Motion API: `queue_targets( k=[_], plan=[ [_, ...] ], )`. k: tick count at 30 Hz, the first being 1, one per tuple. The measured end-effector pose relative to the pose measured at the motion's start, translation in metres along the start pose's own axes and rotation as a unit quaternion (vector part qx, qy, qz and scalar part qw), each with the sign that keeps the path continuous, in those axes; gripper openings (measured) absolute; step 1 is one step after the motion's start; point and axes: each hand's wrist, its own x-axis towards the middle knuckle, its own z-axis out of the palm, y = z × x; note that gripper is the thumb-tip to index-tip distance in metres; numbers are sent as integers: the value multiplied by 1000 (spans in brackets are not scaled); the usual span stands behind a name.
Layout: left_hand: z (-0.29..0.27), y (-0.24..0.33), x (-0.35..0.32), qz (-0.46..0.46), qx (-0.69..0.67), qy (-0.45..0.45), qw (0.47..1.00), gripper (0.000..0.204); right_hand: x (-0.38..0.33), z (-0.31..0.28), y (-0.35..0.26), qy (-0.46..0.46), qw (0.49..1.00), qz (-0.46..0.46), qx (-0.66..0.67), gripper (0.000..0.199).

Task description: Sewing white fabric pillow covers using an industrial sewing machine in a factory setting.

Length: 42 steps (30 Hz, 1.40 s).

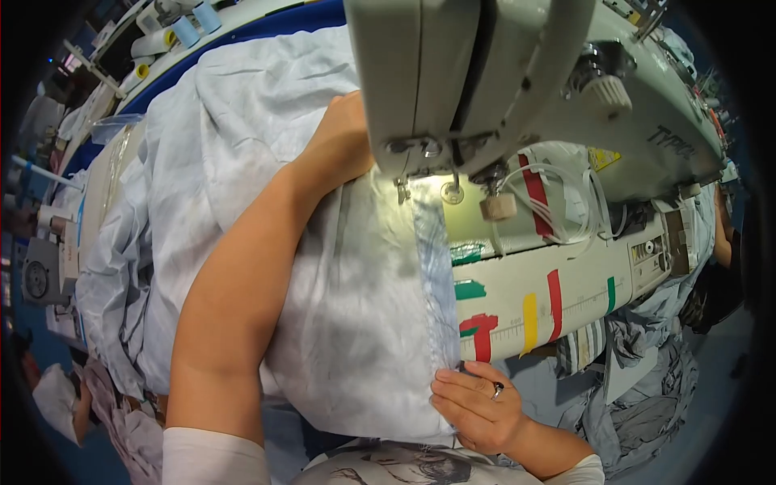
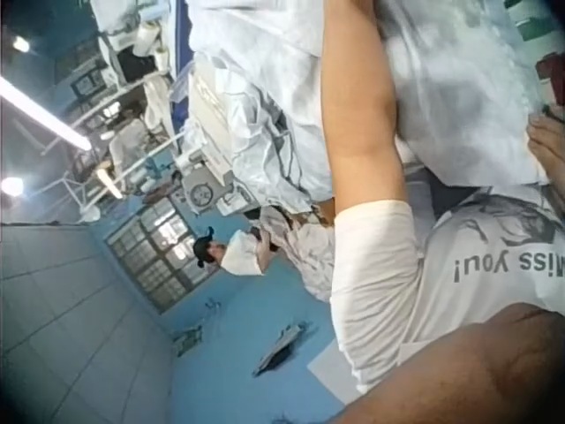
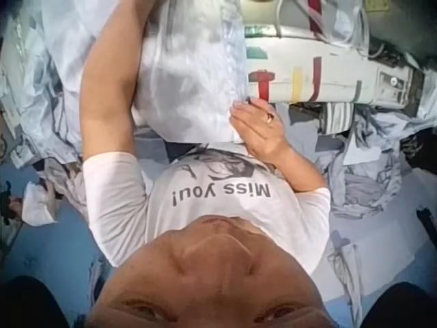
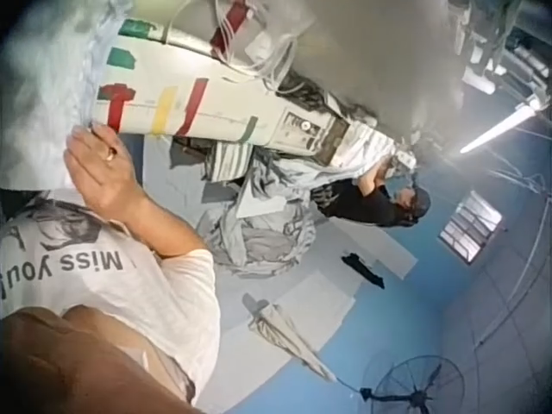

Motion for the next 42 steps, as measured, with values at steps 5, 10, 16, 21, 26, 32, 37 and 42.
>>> queue_targets(
  k=[5, 10, 16, 21, 26, 32, 37, 42],
  plan=[
    [-3, -17, 21, -68, -138, -36, 987, 25, 30, -1, 16, 7, 1000, -24, -19, 23],
    [13, -49, 38, -26, -247, -16, 969, 26, 59, 1, 36, 13, 998, -42, -40, 23],
    [18, -60, 58, -40, -162, -81, 983, 29, 84, -2, 63, -16, 999, -33, -17, 31],
    [10, -62, 61, -61, -83, -131, 986, 32, 100, 6, 84, -10, 998, -23, 55, 36],
    [-34, -42, 46, -102, 7, -182, 978, 34, 104, 12, 75, 12, 999, -24, -33, 31],
    [-103, 60, -108, -228, 109, -155, 955, 39, 95, -1, 76, 46, 985, -46, -159, 24],
    [-137, -42, -128, -317, 258, -55, 911, 22, 101, 1, 72, 41, 980, -87, -173, 22],
    [-107, 21, -56, -80, 202, 92, 972, 29, 94, 1, 72, 40, 978, -75, -188, 21]
  ],
)
